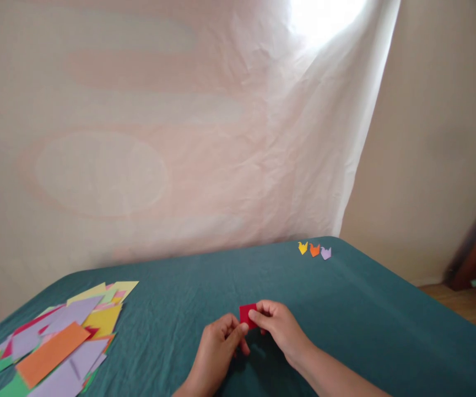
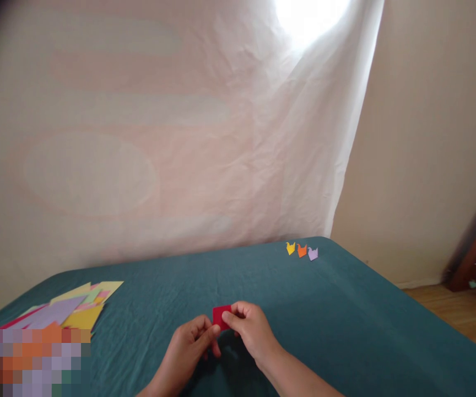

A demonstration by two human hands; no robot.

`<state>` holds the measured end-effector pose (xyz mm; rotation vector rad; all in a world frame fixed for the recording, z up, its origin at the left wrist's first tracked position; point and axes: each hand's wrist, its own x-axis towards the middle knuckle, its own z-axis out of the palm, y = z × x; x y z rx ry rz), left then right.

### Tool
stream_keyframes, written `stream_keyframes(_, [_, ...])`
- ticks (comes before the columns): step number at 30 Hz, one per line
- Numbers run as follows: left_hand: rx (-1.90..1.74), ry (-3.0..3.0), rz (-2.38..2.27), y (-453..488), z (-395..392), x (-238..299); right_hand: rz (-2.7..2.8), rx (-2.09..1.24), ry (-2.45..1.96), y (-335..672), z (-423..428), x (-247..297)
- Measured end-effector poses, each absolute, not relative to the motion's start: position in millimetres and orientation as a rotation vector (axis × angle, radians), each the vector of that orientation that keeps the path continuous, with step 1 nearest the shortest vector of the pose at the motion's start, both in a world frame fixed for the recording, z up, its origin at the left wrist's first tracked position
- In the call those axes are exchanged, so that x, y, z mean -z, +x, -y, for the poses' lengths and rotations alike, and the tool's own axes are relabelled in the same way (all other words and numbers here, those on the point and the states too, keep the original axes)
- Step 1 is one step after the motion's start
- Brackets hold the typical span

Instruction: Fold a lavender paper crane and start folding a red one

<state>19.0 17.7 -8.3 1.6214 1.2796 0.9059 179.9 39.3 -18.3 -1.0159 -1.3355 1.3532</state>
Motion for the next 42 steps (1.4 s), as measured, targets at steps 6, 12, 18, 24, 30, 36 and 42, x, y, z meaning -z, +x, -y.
stream_keyframes(6, [-0.921,1.507,-1.198,13,-25,9,1.555,-1.148,-1.072,181,-36,16])
stream_keyframes(12, [-1.106,1.347,-1.208,12,-28,9,1.561,-1.272,-1.032,173,-29,14])
stream_keyframes(18, [-1.074,1.144,-1.072,14,-28,15,1.483,-1.349,-1.040,175,-34,15])
stream_keyframes(24, [-1.079,1.362,-1.230,12,-29,17,1.697,-1.179,-1.041,174,-27,12])
stream_keyframes(30, [-1.066,1.410,-1.328,8,-30,12,1.680,-1.184,-1.029,175,-29,15])
stream_keyframes(36, [-1.055,1.429,-1.378,4,-33,12,1.607,-1.245,-1.056,178,-33,16])
stream_keyframes(42, [-1.011,1.355,-1.211,-2,-35,9,1.582,-1.261,-1.088,180,-36,22])
